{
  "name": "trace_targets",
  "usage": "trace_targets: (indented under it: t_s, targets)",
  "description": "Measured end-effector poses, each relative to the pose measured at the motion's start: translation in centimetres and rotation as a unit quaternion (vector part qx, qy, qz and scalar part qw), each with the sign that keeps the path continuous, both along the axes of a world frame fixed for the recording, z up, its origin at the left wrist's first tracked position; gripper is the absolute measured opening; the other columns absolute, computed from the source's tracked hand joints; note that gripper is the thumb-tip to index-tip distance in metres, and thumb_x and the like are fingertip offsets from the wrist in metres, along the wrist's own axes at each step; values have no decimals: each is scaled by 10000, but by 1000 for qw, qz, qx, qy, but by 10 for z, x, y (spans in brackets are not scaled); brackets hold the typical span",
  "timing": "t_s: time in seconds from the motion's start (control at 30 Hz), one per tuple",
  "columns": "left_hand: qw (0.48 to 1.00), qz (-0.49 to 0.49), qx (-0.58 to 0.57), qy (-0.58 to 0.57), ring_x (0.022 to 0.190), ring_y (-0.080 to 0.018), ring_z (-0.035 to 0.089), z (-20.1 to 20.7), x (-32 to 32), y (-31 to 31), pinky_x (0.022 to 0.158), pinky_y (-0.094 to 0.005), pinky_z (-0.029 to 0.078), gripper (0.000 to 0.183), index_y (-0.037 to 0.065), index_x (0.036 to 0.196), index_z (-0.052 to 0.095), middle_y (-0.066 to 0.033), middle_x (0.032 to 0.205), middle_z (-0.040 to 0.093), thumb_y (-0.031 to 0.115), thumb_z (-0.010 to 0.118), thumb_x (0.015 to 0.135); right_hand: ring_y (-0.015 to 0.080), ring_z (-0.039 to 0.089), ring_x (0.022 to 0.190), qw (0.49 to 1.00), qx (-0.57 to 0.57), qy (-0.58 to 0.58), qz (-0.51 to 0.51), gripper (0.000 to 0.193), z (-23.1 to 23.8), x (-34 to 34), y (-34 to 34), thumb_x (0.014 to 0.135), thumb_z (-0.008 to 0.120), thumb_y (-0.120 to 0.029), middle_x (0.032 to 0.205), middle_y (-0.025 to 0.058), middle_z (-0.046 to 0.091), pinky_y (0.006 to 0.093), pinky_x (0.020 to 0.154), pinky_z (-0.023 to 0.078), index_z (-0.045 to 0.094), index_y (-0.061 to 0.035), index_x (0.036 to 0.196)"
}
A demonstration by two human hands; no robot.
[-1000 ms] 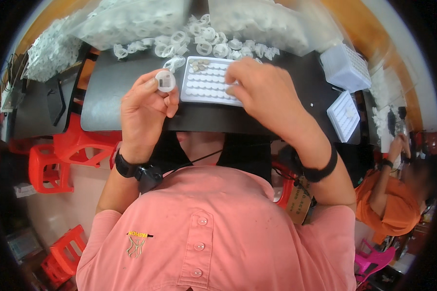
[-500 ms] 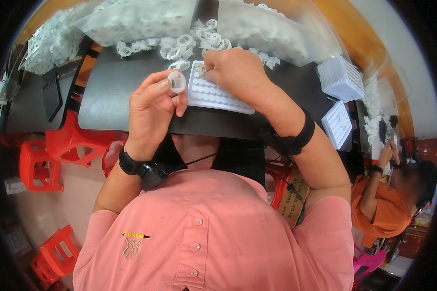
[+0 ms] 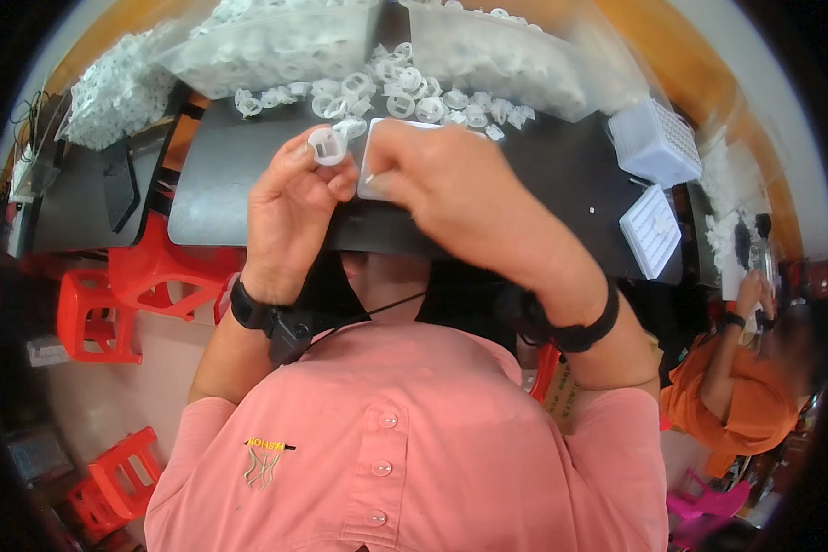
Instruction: Assembling small plastic components at a workstation.
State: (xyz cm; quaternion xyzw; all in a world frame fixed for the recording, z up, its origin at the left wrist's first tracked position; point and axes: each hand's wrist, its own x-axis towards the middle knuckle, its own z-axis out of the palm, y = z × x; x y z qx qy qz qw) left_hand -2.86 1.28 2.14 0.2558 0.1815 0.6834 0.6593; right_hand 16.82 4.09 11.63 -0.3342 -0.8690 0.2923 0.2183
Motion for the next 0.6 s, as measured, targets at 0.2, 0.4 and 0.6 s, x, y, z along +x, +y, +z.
trace_targets:
  t_s: [0.2, 0.4, 0.6]
  targets:
    - [999, -27, -20, -13, 991, -242, 631, 23, 17, 3, 909, -388, 514, 317, -26, 1201, 586, -119, 1022, 663, 165, 620, 949, 228, 639, 640, 965, -215, 151, -12, 86, -36, -28, -21, 845, 638, -99, 697, 126, 644, 350, 609, 491, 649, -21, 877]
    - [994, -65, -58, -61, 970, -236, 625, 22, 18, -2, 884, -376, 518, 279, 12, 1166, 615, -105, 1003, 656, 181, 624, 945, 126, 602, 561, 947, -192, 251, -56, 82, -53, -31, -41, 853, 641, -34, 660, 78, 634, 282, 521, 462, 680, 0, 917]
    - [991, -90, -67, -67, 946, -229, 620, 26, 23, -7, 875, -370, 515, 261, 31, 1141, 619, -92, 973, 643, 202, 625, 944, 126, 601, 558, 940, -238, 243, -25, 87, -47, -23, -42, 845, 641, -16, 653, 73, 623, 280, 521, 463, 679, -7, 922]
